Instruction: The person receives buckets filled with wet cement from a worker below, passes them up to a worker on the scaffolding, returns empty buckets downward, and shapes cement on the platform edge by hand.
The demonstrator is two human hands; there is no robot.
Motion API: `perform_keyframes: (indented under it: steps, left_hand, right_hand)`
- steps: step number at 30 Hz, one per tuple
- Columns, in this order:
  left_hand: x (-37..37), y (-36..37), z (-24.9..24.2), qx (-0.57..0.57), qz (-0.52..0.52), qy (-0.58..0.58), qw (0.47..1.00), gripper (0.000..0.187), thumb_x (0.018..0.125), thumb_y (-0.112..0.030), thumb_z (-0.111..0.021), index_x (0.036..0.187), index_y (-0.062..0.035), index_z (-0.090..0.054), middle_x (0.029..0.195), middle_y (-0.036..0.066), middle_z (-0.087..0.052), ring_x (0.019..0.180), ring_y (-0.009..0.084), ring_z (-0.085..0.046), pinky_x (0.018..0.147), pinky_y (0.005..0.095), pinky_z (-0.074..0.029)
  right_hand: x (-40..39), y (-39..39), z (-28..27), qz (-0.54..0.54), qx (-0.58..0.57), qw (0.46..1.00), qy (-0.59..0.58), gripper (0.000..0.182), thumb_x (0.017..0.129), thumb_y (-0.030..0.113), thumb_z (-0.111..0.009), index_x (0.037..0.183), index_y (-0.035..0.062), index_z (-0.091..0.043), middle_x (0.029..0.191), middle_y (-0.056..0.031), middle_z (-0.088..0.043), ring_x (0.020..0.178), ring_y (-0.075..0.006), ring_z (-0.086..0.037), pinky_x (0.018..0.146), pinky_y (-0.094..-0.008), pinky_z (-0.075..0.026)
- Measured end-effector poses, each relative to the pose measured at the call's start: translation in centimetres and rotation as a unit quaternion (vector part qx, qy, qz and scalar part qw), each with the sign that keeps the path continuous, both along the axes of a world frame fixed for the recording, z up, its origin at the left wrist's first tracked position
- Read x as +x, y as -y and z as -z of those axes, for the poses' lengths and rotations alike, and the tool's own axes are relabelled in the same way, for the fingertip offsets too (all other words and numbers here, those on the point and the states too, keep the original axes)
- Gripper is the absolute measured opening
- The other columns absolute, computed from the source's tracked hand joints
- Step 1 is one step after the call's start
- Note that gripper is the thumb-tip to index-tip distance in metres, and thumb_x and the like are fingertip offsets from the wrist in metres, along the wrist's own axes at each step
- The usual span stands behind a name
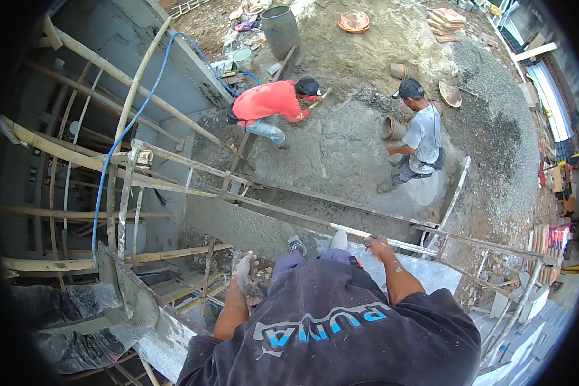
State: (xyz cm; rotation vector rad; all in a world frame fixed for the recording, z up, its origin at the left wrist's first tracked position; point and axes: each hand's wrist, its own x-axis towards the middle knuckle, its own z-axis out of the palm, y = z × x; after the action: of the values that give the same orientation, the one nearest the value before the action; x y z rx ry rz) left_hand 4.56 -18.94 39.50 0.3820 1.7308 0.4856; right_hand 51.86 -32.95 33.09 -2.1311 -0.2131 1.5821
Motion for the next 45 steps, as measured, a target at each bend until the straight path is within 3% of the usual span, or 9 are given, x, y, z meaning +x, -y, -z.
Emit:
perform_keyframes:
  steps: [8, 13, 16, 19, 22, 31, 34, 36, 45]
  left_hand:
    - [2.6, -2.2, -1.0, 0.007, 0.054, 0.012, 0.998, 0.024, 0.089, -0.027, -0.064, 0.109, -0.0141, -0.06, 0.084, 0.0, -0.065, 0.065, 0.0119, -0.062, 0.05, 0.026, -0.047]
    - [-1.8, 2.8, 2.7, -0.061, 0.039, 0.005, 0.997, 0.021, 0.089, -0.03, -0.062, 0.104, -0.0146, -0.063, 0.078, -0.002, -0.062, 0.06, 0.0108, -0.058, 0.047, 0.0274, -0.045]
    - [-7.8, 7.6, 9.4, -0.145, -0.01, 0.05, 0.988, 0.021, 0.091, -0.033, -0.058, 0.088, -0.0133, -0.066, 0.064, -0.003, -0.056, 0.051, 0.0099, -0.05, 0.043, 0.0294, -0.039]
    - [-5.3, 9.3, 5.0, -0.107, 0.069, -0.035, 0.991, 0.026, 0.091, -0.034, -0.056, 0.08, -0.0123, -0.064, 0.061, -0.002, -0.055, 0.049, 0.0116, -0.05, 0.042, 0.0299, -0.037]
    - [-5.0, 10.1, 6.5, -0.106, 0.043, -0.03, 0.993, 0.03, 0.092, -0.036, -0.055, 0.076, -0.0125, -0.064, 0.062, 0.001, -0.057, 0.051, 0.0134, -0.052, 0.042, 0.0298, -0.037]
    - [-0.6, 4.2, 2.0, -0.041, 0.013, 0.032, 0.999, 0.023, 0.089, -0.028, -0.064, 0.107, -0.0146, -0.059, 0.082, 0.001, -0.064, 0.063, 0.0126, -0.06, 0.049, 0.0287, -0.046]
    - [1.7, 3.3, -1.3, -0.038, 0.023, -0.016, 0.999, 0.022, 0.089, -0.028, -0.063, 0.106, -0.0141, -0.059, 0.081, 0.001, -0.064, 0.065, 0.012, -0.06, 0.05, 0.0274, -0.046]
    - [0.9, 3.5, -0.1, -0.043, 0.026, -0.007, 0.999, 0.021, 0.089, -0.028, -0.063, 0.105, -0.0144, -0.059, 0.08, 0.0, -0.064, 0.065, 0.0118, -0.06, 0.05, 0.0276, -0.046]
    - [-4.7, 7.8, 8.0, -0.12, 0.111, -0.015, 0.986, 0.02, 0.089, -0.035, -0.061, 0.091, -0.0158, -0.063, 0.075, -0.003, -0.061, 0.06, 0.0096, -0.053, 0.051, 0.028, -0.039]
  right_hand:
    - [-0.6, -2.3, -0.3, 0.03, 0.068, 0.997, -0.009, 0.034, 0.084, 0.029, -0.066, 0.099, -0.0013, -0.062, 0.084, -0.0109, -0.067, 0.069, -0.0203, -0.063, 0.055, -0.0347, -0.049]
    - [1.7, 3.5, 4.6, 0.01, -0.023, 1.0, -0.003, 0.03, 0.083, 0.028, -0.065, 0.096, 0.001, -0.063, 0.079, -0.0106, -0.066, 0.065, -0.0198, -0.062, 0.053, -0.0368, -0.048]
    - [2.2, 6.4, 4.4, 0.046, -0.037, 0.998, -0.01, 0.028, 0.082, 0.028, -0.066, 0.091, 0.0011, -0.066, 0.076, -0.012, -0.065, 0.061, -0.0201, -0.062, 0.051, -0.0385, -0.047]
    - [2.8, 7.7, 4.4, 0.04, -0.065, 0.997, -0.029, 0.024, 0.084, 0.026, -0.064, 0.096, 0.0053, -0.062, 0.076, -0.0082, -0.063, 0.061, -0.0191, -0.059, 0.057, -0.0403, -0.045]
    - [2.6, 6.8, 3.9, 0.032, -0.072, 0.997, -0.025, 0.022, 0.085, 0.025, -0.063, 0.096, 0.0061, -0.062, 0.075, -0.0065, -0.062, 0.061, -0.0179, -0.059, 0.057, -0.0383, -0.045]
    - [1.5, -0.4, 1.5, 0.003, 0.039, 0.999, -0.014, 0.033, 0.084, 0.028, -0.066, 0.094, -0.0026, -0.061, 0.082, -0.0109, -0.065, 0.067, -0.0189, -0.062, 0.055, -0.0364, -0.048]
    - [1.5, -0.8, 2.1, -0.009, 0.061, 0.998, 0.016, 0.036, 0.083, 0.03, -0.066, 0.093, -0.0047, -0.063, 0.08, -0.0132, -0.066, 0.065, -0.0211, -0.062, 0.051, -0.0355, -0.049]
    - [1.7, -0.6, 1.7, -0.013, 0.047, 0.999, -0.004, 0.038, 0.085, 0.028, -0.065, 0.102, -0.0042, -0.057, 0.089, -0.0141, -0.066, 0.071, -0.0214, -0.064, 0.056, -0.0349, -0.051]
    - [2.2, 6.1, 3.3, 0.01, -0.045, 0.999, -0.01, 0.03, 0.084, 0.03, -0.065, 0.093, 0.0006, -0.066, 0.083, -0.0095, -0.066, 0.068, -0.0186, -0.063, 0.055, -0.0367, -0.049]
